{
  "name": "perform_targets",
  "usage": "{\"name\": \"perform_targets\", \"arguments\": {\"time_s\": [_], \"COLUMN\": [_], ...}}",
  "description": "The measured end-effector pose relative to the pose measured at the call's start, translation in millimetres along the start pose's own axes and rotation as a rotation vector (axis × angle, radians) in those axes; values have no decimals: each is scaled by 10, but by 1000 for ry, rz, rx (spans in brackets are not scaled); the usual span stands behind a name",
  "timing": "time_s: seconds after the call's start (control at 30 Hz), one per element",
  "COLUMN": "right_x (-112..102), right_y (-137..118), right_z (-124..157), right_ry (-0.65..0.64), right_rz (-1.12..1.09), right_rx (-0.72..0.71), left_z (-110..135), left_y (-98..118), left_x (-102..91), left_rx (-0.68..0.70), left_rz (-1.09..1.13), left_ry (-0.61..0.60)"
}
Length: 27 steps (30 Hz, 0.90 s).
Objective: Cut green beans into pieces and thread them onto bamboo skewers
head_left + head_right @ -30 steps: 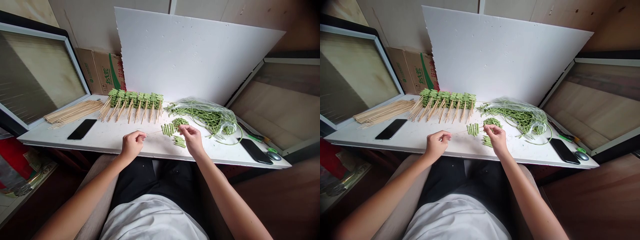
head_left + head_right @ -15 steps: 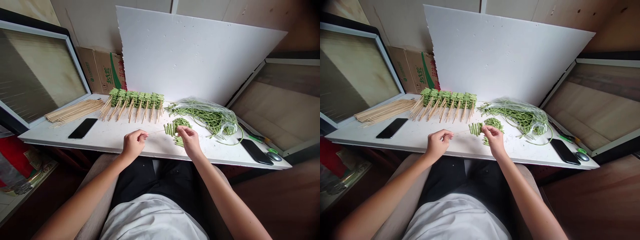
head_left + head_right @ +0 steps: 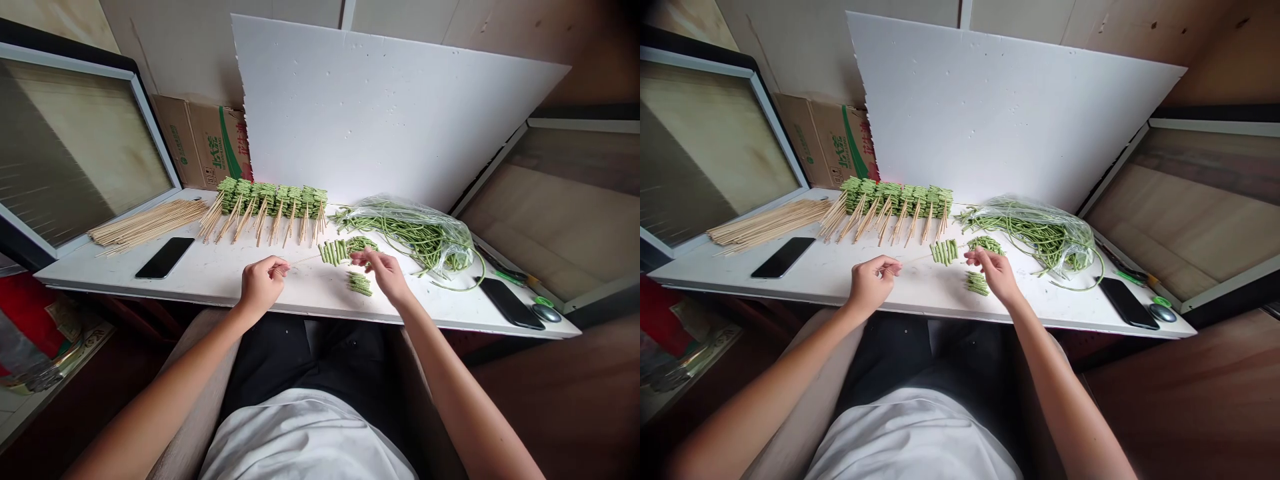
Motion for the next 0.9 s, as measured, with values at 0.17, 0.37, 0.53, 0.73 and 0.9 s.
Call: {"name": "perform_targets", "arguments": {"time_s": [0.17,0.37,0.53,0.73,0.9], "right_x": [-151,-50,-53,-108,-144], "right_y": [234,450,397,275,188], "right_z": [-44,-25,-39,-62,-66], "right_ry": [-161,-194,-149,-13,32], "right_rz": [719,907,820,627,233], "right_rx": [-143,-73,-111,-175,-24], "left_z": [-4,11,11,2,-21], "left_y": [-104,-131,-117,-102,-98], "left_x": [26,49,52,33,2], "left_rx": [-41,-49,-44,-36,-24], "left_rz": [-19,-19,1,-13,-13], "left_ry": [-30,-42,-45,-34,-30]}}
Point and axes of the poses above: each hand's wrist, its own z-axis away from the middle knuckle, its own x-axis out of the palm, y = z × x, the point moved 5 cm from there along -z, towards the middle knuckle, and after that the axes turned 4 degrees about z, right-handed, at the moved point
